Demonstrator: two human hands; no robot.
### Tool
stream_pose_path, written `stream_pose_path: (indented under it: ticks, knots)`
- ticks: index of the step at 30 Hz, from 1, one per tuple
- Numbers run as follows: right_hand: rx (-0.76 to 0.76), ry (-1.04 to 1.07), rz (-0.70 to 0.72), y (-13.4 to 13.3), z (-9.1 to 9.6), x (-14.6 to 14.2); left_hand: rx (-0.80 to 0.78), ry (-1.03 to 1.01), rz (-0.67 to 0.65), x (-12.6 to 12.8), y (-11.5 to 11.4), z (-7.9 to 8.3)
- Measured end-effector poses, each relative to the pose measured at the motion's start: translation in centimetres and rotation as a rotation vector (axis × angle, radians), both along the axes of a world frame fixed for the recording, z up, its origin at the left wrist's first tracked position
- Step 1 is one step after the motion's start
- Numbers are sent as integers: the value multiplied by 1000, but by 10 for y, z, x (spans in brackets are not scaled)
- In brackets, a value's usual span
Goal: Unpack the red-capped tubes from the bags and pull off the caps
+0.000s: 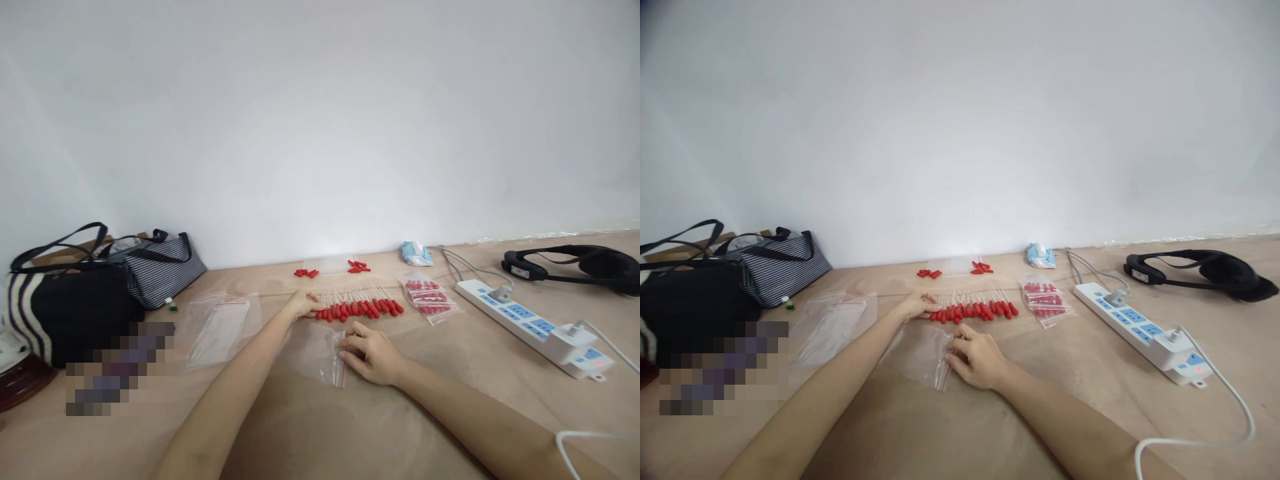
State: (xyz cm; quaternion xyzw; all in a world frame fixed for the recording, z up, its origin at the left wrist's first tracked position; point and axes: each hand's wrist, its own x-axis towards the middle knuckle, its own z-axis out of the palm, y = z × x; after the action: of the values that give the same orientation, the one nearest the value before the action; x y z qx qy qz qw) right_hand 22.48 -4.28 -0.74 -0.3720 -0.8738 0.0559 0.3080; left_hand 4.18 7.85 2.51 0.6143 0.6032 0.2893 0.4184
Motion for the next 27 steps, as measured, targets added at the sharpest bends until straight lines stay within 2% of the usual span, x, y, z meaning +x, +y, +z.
stream_pose_path:
  ticks: [3,6,8,10,13,16,21,24,27]
  knots:
    - [15,-4,0,1,-1,0,147,46,-15,-5,-9,2]
    - [30,-1,-5,1,0,-1,292,85,-99,-16,-36,4]
    - [72,23,-2,0,2,-2,342,100,-201,-24,-59,4]
    - [130,44,23,-2,6,-4,417,154,-400,-32,-80,1]
    - [147,-20,116,-5,11,-5,425,279,-590,-40,-99,-4]
    - [84,-116,158,-6,11,-4,350,387,-581,-44,-109,-8]
    - [38,-122,120,-3,8,1,351,411,-413,-44,-117,-4]
    - [32,-111,116,-2,8,1,398,371,-326,-42,-107,0]
    - [30,-103,100,-1,8,-3,313,401,-284,-39,-91,1]
